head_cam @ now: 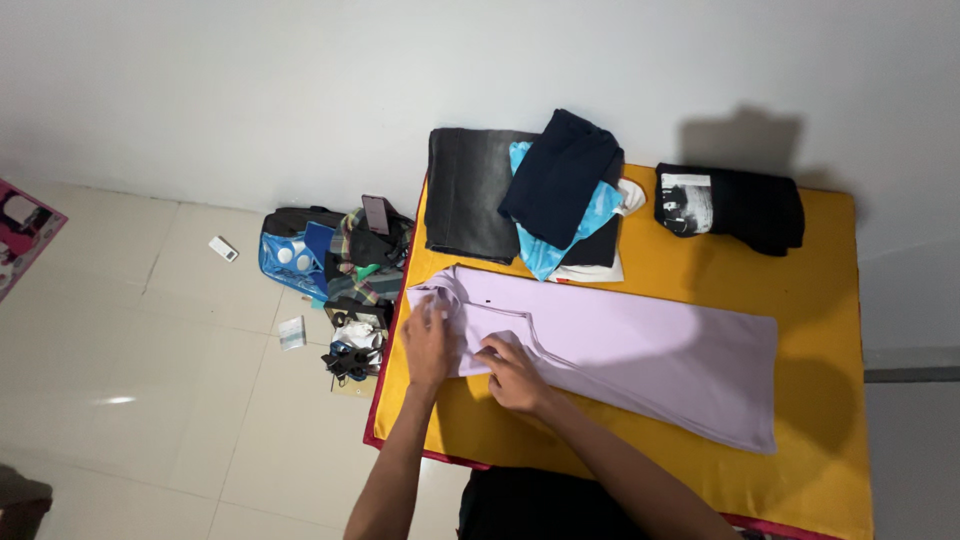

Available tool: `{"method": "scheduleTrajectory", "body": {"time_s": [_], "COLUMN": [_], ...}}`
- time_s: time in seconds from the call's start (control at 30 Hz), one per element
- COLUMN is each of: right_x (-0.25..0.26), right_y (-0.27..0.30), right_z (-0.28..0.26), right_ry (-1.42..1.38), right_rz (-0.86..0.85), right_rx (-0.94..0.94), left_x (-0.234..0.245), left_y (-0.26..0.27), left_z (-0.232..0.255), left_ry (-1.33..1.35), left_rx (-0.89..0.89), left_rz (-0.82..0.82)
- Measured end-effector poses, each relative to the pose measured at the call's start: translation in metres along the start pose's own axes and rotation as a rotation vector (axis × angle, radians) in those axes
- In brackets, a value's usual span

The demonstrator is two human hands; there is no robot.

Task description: The person folds a purple shirt and a dark blue shirt by hand on a table covered with a yellow cloth.

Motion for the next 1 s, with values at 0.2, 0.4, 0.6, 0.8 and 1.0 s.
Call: {"method": "scheduleTrajectory", "body": {"time_s": [0.2, 0.4, 0.6, 0.8, 1.0], "right_x": [-0.003, -0.004, -0.003, -0.001, 0.008], "right_y": [0.005, 0.005, 0.004, 0.006, 0.006], "right_z": [0.000, 0.001, 0.002, -0.001, -0.007], "right_ry": [-0.005, 0.019, 0.006, 0.001, -0.023], "right_rz": [-0.038, -0.053, -0.093, -0.103, -0.090], "right_rx": [-0.027, -0.016, -0.062, -0.074, -0.063], "left_x": [0.001, -0.041, -0.014, -0.014, -0.045], "left_y": [0.000, -0.005, -0.017, -0.018, -0.009], "left_z": [-0.036, -0.120, -0.074, -0.064, -0.098], "left_ry": [0.062, 0.107, 0.113, 0.030, 0.269], "left_rx": [0.652, 0.897, 0.634, 0.956, 0.746], "left_rz": [0.061, -0.020, 0.039, -0.231, -0.274]}}
Point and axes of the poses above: each hand's wrist, its own y-axis away from the middle knuckle, its own x-axis out of the back of the hand, z = x × y, the point moved 4 cm from there along -y, towards the middle knuckle, and after that the axes turned 9 degrees about y, right-handed, at the moved point
